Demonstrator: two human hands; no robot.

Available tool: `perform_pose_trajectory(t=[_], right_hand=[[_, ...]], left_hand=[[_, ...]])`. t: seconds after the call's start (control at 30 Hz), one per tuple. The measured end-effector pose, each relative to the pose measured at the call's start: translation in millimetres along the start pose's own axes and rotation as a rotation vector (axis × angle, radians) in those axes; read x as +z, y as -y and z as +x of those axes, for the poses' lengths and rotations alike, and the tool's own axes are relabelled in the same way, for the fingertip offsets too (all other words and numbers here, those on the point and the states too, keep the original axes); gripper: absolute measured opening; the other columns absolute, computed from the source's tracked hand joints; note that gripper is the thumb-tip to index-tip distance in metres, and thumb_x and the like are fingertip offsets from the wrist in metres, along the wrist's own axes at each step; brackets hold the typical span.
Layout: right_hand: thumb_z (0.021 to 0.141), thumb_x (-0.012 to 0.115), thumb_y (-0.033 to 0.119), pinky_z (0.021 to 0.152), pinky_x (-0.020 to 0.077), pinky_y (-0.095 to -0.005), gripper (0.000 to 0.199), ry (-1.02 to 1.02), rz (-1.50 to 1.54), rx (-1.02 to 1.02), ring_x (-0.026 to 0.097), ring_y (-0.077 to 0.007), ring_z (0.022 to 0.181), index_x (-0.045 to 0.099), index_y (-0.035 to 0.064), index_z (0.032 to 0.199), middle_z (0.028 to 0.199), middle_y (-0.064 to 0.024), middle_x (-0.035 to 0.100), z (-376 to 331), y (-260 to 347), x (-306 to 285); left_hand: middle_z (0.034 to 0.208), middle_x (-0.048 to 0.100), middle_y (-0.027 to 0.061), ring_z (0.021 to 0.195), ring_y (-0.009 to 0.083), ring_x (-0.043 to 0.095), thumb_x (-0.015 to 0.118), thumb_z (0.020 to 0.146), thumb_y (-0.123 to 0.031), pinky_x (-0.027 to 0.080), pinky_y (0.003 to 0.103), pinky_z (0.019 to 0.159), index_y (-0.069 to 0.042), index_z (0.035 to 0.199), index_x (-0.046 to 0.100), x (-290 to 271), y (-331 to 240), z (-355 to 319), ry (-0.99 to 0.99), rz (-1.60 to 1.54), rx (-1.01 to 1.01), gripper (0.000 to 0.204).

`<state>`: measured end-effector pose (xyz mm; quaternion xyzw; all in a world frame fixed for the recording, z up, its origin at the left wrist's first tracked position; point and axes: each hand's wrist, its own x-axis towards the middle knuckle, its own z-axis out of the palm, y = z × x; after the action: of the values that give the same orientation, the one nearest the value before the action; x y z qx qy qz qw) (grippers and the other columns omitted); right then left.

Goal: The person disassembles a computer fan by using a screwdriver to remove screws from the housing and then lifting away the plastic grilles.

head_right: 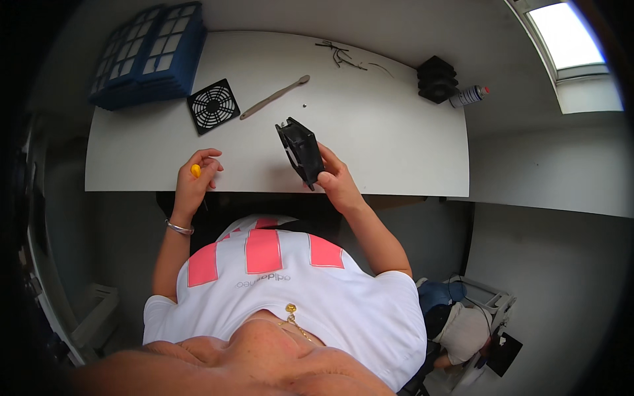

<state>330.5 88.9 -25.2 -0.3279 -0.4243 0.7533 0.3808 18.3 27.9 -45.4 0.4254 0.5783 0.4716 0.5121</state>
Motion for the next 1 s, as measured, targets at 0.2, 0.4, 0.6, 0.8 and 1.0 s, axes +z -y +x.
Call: perform_pose_trajectory(t=[0.2,0.4,0.6,0.8,1.0], right_hand=[[0.057,0.09,0.022,0.075,0.0553,-0.029,0.095,0.008,-1.214,-0.375,0.061,-0.0179,0.078,0.049,0.0156,0.143,0.135,-0.0153,0.049,18,2,27],[0.057,0.091,0.02,0.071,0.0572,-0.0332,0.101,0.054,-1.204,-0.321,0.063,-0.0218,0.076,0.042,0.0138,0.145,0.135,-0.0142,0.048,28,-1,38],[0.058,0.09,0.016,0.074,0.0566,-0.0346,0.104,0.116,-1.244,-0.321,0.063,-0.0251,0.082,0.037,0.0123,0.148,0.138,-0.0149,0.046,28,2,39],[0.059,0.09,0.012,0.076,0.0561,-0.035,0.107,0.135,-1.208,-0.255,0.063,-0.0263,0.085,0.033,0.0124,0.15,0.142,-0.0152,0.042,28,3,37],[0.06,0.089,0.011,0.077,0.0564,-0.0349,0.106,0.128,-1.128,-0.296,0.062,-0.0266,0.085,0.032,0.0116,0.15,0.143,-0.0145,0.041,27,-3,29]], left_hand=[[0.114,0.064,0.0062,0.091,0.0102,0.062,0.076,0.085,-0.016,0.052,0.022,0.064,-0.004,0.129,0.06,2,0,-2,0.001,0.097,0.107,0.048],[0.131,0.056,0.0114,0.098,0.0189,0.061,0.089,0.067,-0.032,0.054,0.031,0.082,-0.013,0.15,0.04,11,-22,-1,0.198,0.391,0.18,0.099],[0.12,0.058,0.0146,0.105,0.0304,0.061,0.089,0.061,-0.044,0.052,0.038,0.09,-0.014,0.152,0.033,14,-20,23,0.311,0.626,0.389,0.111],[0.12,0.057,0.0153,0.109,0.031,0.061,0.091,0.058,-0.038,0.051,0.039,0.094,-0.013,0.151,0.035,19,-27,32,0.364,0.738,0.275,0.112],[0.123,0.056,0.0156,0.109,0.0319,0.061,0.092,0.058,-0.032,0.051,0.039,0.096,-0.013,0.15,0.034,19,-26,29,0.363,0.708,0.339,0.11]])
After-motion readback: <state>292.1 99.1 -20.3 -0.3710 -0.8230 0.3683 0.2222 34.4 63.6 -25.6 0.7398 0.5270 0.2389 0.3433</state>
